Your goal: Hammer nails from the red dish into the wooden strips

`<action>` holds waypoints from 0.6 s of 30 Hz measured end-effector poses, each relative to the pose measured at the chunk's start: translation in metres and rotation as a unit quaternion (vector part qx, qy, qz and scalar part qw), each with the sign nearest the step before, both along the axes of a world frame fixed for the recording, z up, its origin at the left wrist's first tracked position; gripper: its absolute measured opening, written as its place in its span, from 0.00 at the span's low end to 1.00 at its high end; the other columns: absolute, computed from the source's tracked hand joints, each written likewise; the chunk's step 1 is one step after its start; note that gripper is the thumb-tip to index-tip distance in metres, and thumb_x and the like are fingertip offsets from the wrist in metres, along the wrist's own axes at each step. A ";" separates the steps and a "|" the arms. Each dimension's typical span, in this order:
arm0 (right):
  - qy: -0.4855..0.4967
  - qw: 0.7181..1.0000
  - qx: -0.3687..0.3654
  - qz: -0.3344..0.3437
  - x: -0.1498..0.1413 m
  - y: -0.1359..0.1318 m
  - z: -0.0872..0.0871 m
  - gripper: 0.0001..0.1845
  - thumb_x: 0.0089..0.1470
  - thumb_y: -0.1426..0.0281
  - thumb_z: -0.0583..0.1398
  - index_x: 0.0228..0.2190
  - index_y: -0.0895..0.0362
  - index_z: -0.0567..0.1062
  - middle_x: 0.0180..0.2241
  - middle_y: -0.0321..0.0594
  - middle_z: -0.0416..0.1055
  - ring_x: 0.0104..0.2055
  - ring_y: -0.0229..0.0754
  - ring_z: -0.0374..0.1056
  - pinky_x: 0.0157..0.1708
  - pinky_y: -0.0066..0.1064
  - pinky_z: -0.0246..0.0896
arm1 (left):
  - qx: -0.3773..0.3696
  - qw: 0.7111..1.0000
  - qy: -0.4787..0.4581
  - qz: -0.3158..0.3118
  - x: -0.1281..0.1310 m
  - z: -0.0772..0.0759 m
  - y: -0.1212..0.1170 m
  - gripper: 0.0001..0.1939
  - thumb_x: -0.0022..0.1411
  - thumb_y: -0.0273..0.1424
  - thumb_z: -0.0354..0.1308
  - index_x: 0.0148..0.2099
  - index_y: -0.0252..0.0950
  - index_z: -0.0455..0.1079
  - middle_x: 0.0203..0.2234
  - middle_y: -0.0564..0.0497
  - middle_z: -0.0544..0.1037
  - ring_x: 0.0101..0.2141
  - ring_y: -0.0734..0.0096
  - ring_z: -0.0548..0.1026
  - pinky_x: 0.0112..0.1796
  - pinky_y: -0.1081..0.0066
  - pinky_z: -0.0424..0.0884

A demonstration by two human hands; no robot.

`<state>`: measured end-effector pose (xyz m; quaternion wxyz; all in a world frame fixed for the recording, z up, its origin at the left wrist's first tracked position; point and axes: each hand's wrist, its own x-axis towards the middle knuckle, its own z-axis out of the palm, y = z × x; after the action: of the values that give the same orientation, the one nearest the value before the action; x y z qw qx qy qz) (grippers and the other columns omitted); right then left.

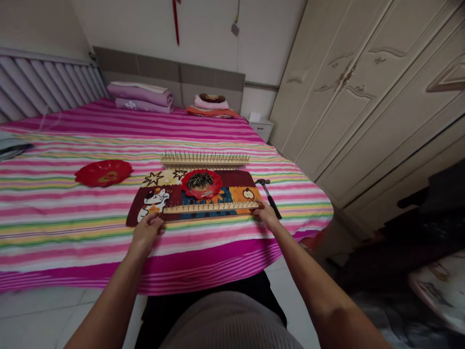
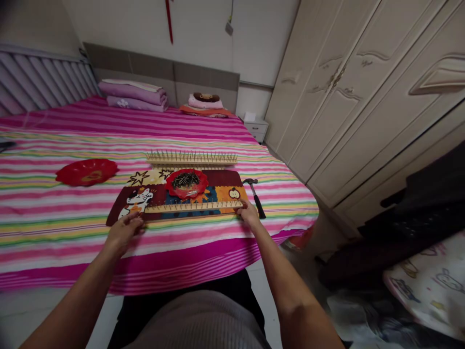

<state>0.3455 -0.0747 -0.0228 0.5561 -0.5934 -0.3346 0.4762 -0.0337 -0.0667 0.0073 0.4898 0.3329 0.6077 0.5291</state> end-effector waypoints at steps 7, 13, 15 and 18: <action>0.032 0.999 -0.020 -0.025 -0.006 -0.017 0.000 0.16 0.57 0.67 0.56 0.47 0.58 0.67 0.47 0.42 0.67 0.43 0.42 0.68 0.40 0.40 0.66 | -0.077 0.996 -0.005 -0.041 -0.007 -0.022 -0.031 0.11 0.48 0.19 0.57 0.37 0.29 0.66 0.17 0.53 0.72 0.18 0.79 0.71 0.22 0.79 0.69; 0.130 0.991 -0.009 0.036 -0.020 -0.035 0.004 0.14 0.48 0.72 0.63 0.39 0.58 0.69 0.24 0.30 0.67 0.20 0.30 0.62 0.19 0.23 0.60 | -0.064 0.989 -0.113 -0.078 -0.003 -0.024 -0.034 0.17 0.47 0.20 0.59 0.42 0.31 0.65 0.27 0.47 0.77 0.26 0.71 0.76 0.27 0.72 0.73; 0.163 0.985 0.000 0.058 -0.028 -0.046 0.005 0.17 0.40 0.75 0.65 0.35 0.56 0.69 0.19 0.25 0.63 0.16 0.28 0.57 0.15 0.20 0.53 | -0.071 0.980 -0.150 -0.108 0.003 -0.020 -0.034 0.19 0.48 0.21 0.60 0.44 0.31 0.64 0.29 0.45 0.78 0.31 0.67 0.77 0.32 0.68 0.74; 0.201 0.976 0.012 0.080 -0.040 -0.060 0.003 0.18 0.34 0.75 0.66 0.31 0.55 0.67 0.17 0.23 0.61 0.16 0.27 0.55 0.15 0.19 0.49 | -0.084 0.969 -0.172 -0.154 0.014 -0.017 -0.034 0.19 0.48 0.24 0.61 0.45 0.31 0.64 0.32 0.43 0.77 0.33 0.65 0.77 0.35 0.65 0.73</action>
<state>0.3053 -0.1345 -0.0195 0.5793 -0.4503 -0.2683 0.6242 -0.0192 -0.1008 -0.0099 0.6884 0.2843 0.4981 0.4440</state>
